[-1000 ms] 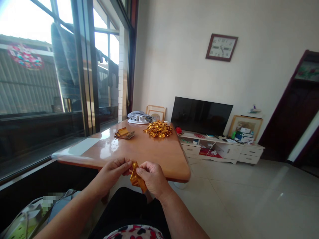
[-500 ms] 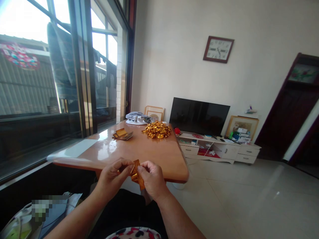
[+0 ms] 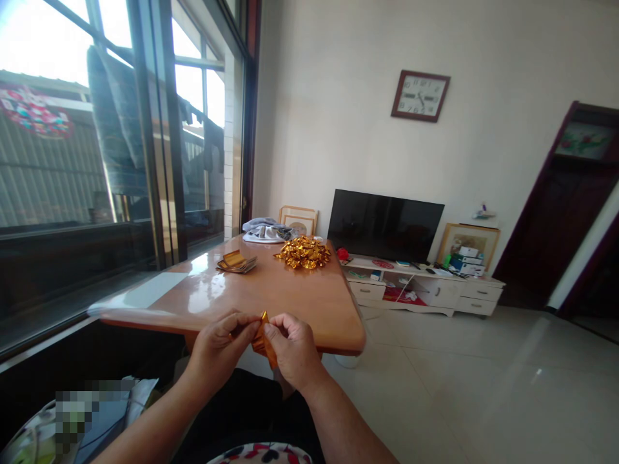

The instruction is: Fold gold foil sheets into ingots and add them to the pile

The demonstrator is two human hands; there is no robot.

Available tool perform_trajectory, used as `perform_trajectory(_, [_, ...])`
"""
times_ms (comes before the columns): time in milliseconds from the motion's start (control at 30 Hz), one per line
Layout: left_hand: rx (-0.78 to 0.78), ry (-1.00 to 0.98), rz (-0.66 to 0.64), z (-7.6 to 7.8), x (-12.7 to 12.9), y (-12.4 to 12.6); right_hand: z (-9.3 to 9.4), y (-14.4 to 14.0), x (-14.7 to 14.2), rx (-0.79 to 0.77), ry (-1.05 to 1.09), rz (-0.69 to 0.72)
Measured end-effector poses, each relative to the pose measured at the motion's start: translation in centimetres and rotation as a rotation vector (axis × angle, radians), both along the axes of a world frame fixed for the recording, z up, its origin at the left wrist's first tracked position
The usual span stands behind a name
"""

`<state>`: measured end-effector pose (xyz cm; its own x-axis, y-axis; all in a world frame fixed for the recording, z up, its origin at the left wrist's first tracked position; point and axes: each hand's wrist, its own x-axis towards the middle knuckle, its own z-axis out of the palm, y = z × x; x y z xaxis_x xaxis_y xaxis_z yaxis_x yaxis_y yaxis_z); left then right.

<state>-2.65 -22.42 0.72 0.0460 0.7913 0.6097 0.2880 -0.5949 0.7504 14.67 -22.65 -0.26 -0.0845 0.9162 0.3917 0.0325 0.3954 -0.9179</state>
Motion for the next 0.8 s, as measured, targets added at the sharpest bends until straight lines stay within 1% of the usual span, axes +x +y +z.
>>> perform_trajectory(100, [-0.064, -0.050, -0.025, -0.4, 0.1, 0.2, 0.0, 0.0, 0.1, 0.012, -0.015, -0.004])
perform_trajectory(233, [-0.235, -0.209, -0.137, -0.8, 0.4, 0.5, -0.1, 0.0, 0.1, 0.012, -0.028, -0.004])
perform_trajectory(300, [-0.308, -0.277, -0.194, -0.7, 0.4, 0.5, -0.1, 0.0, 0.1, 0.008, -0.026, 0.004])
perform_trajectory(400, [-0.377, -0.346, -0.263, -0.2, 0.5, 0.1, -0.1, 0.1, 0.1, 0.012, -0.028, 0.012])
perform_trajectory(600, [-0.450, -0.399, -0.340, 0.7, 0.8, -0.6, -0.3, 0.2, 0.3, 0.019, -0.041, 0.023])
perform_trajectory(700, [-0.453, -0.413, -0.349, 0.8, 0.9, -0.7, -0.3, 0.3, 0.3, 0.001, -0.011, 0.025])
perform_trajectory(800, [-0.438, -0.423, -0.341, 0.7, 0.9, -0.6, -0.2, 0.3, 0.1, -0.043, 0.068, 0.047])
